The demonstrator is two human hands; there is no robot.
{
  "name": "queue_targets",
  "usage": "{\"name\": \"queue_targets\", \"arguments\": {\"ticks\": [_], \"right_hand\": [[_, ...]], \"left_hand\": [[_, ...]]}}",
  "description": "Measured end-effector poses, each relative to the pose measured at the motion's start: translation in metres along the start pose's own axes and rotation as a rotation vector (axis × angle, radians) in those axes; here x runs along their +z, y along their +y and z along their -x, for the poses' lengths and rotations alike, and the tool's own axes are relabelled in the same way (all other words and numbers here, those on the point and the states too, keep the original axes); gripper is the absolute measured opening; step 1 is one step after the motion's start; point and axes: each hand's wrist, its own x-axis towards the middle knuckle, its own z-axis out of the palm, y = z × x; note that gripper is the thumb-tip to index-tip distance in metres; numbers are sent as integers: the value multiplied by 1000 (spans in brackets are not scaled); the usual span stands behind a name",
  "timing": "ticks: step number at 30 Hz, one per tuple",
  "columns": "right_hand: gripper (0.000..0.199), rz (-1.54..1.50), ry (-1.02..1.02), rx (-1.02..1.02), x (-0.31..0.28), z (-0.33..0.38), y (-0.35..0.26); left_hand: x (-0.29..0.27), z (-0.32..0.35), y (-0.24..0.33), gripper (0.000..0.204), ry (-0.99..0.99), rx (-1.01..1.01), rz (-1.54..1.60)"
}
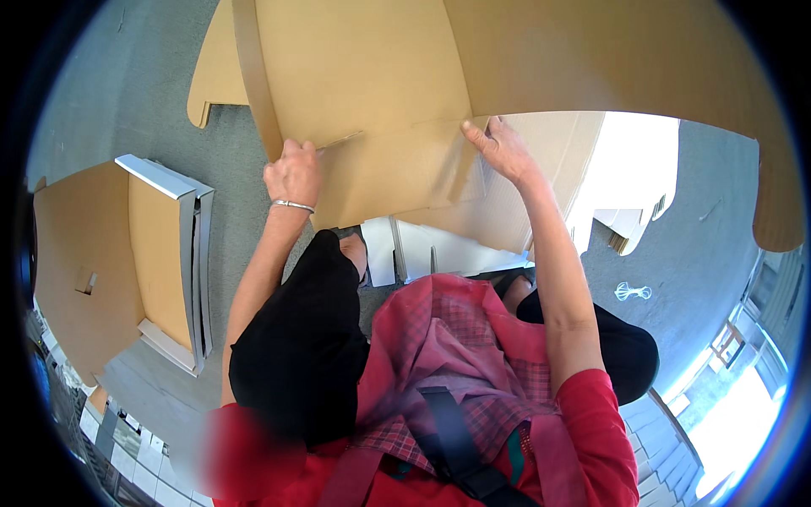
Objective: The person sits on the floor and assembles flat-packed cardboard boxes. They fold the side flaps and insert white plastic strips into slots to form the box structure. The person repeats this process for multiple boxes, stacking the finished ones nearby.
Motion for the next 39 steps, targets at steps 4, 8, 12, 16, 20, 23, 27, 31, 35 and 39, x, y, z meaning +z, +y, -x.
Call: {"name": "queue_targets", "arguments": {"ticks": [4, 8, 12, 16, 20, 23, 27, 31, 35, 39], "right_hand": [[97, -504, -52, 147, -4, 17, -15], [96, -917, 26, 73, -4, 26, -8], [95, -1215, 17, 64, -16, 38, -27], [89, -1269, 28, 24, -16, 36, -30], [85, -1142, 82, 51, -3, 16, -35], [84, -1040, 136, 95, 13, 0, -37], [86, -1019, 135, 140, 14, -8, -35], [80, -1040, 122, 175, 9, -16, -25], [75, -942, 181, 237, 6, -12, -36], [76, -830, 207, 225, 5, -13, -41]], "left_hand": [[-18, -5, -1, 19, -41, 9, -11], [-45, -10, -7, 27, 12, 32, 29], [-70, -12, -13, 28, 34, 55, 50], [-82, -23, -18, 27, 2, 93, 49], [-50, -32, -20, 11, -12, 145, -110], [-10, -29, -15, 10, -30, 108, -211], [-7, -25, -9, 13, -19, 54, -102], [-14, -20, -15, 26, 53, 13, 183], [-48, 2, -33, 58, -100, 126, 512], [-54, 18, -50, 86, -86, 459, 520]]}}
